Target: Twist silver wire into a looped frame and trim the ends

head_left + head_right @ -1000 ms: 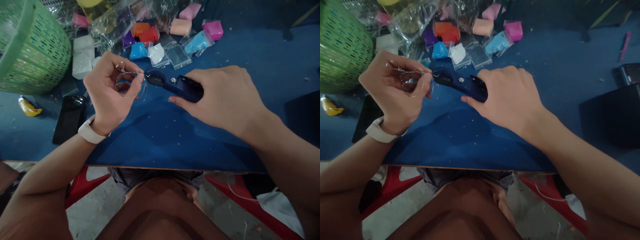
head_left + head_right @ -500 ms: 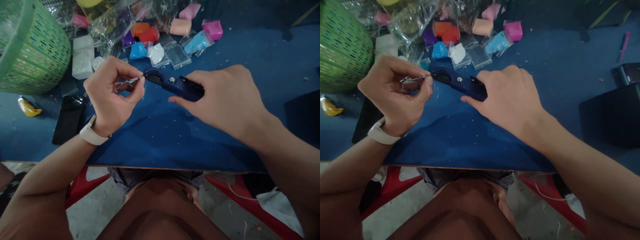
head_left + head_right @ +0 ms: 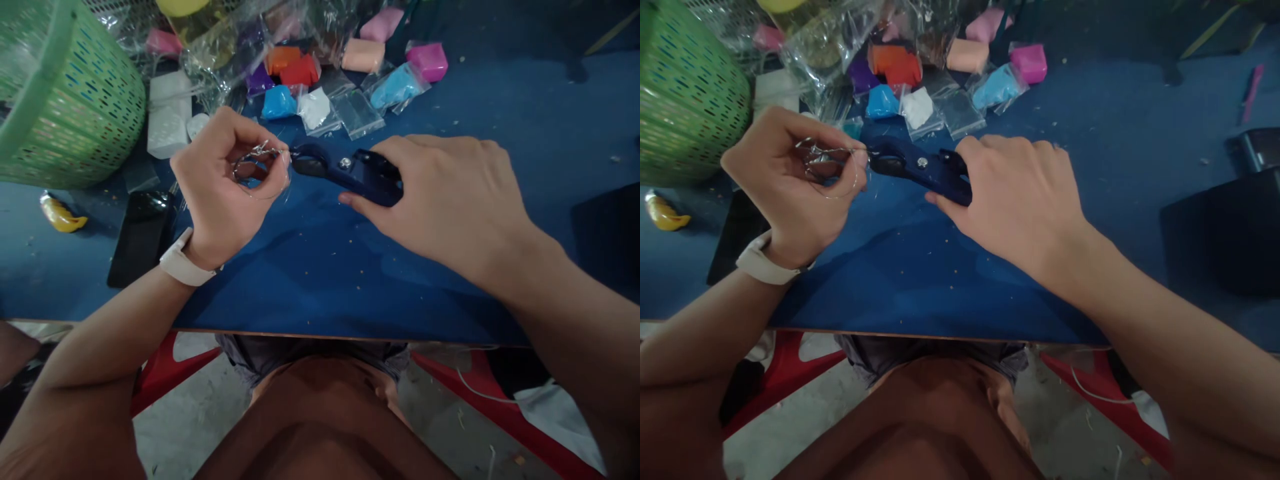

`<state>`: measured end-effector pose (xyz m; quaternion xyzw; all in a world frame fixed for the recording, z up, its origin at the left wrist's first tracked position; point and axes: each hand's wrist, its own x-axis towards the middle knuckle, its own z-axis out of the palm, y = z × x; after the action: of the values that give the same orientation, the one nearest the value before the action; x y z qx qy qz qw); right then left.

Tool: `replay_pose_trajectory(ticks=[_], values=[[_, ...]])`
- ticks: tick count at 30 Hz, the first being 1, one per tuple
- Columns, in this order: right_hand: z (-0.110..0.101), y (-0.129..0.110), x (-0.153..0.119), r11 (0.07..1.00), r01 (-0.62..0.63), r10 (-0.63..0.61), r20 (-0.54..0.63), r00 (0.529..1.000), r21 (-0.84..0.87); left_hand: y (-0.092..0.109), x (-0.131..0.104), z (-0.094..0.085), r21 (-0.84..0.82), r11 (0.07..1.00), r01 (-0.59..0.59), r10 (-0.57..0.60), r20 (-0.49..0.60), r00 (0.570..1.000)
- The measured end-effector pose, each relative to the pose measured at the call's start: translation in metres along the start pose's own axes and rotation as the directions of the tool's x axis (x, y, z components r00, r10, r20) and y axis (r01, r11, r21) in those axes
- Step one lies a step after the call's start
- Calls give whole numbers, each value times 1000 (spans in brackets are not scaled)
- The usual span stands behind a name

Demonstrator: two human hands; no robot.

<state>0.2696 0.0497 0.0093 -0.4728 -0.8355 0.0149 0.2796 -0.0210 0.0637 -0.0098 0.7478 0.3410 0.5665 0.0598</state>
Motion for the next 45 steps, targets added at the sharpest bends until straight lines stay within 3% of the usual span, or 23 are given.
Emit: replay_pose_trajectory(ticks=[2, 5, 9, 11, 16, 21, 26, 31, 34, 36, 40, 45], values=[[3, 2, 0, 1000, -19, 19, 19, 1000, 18, 2, 0, 1, -52, 999, -16, 16, -5, 1000], [6, 4, 0, 995, -73, 70, 45, 997, 61, 4, -1, 3, -58, 995, 84, -85, -13, 996], [7, 4, 1, 988, -123, 118, 49, 992, 93, 1, -1, 6, -173, 981, 87, -82, 36, 996], [7, 3, 3, 987, -126, 122, 50, 991, 100, -4, -3, 9, -250, 958, 142, -128, 70, 989], [6, 0, 9, 984, -140, 132, 83, 988, 107, -13, -13, 19, -445, 813, 375, -330, 177, 927], [6, -11, 7, 972, -158, 133, 147, 980, 172, -1, -15, 22, -487, 738, 468, -416, 218, 883], [8, -15, 4, 976, -111, 86, 138, 987, 189, 2, -16, 21, -493, 765, 414, -376, 181, 909], [9, -13, 4, 978, -55, 34, 105, 994, 203, -2, -15, 21, -448, 834, 323, -323, 78, 943], [10, -15, 3, 980, -58, 37, 113, 993, 188, 2, -17, 22, -358, 869, 341, -352, 36, 935], [11, -17, 2, 980, -14, 3, 55, 998, 198, 7, -19, 24, -318, 884, 344, -359, 13, 933], [16, -22, -3, 972, 69, -51, -82, 995, 227, 18, -21, 25, -397, 876, 274, -305, -16, 952], [15, -25, -6, 979, 8, -4, -19, 1000, 205, 29, -19, 20, -425, 851, 310, -337, 12, 942]])
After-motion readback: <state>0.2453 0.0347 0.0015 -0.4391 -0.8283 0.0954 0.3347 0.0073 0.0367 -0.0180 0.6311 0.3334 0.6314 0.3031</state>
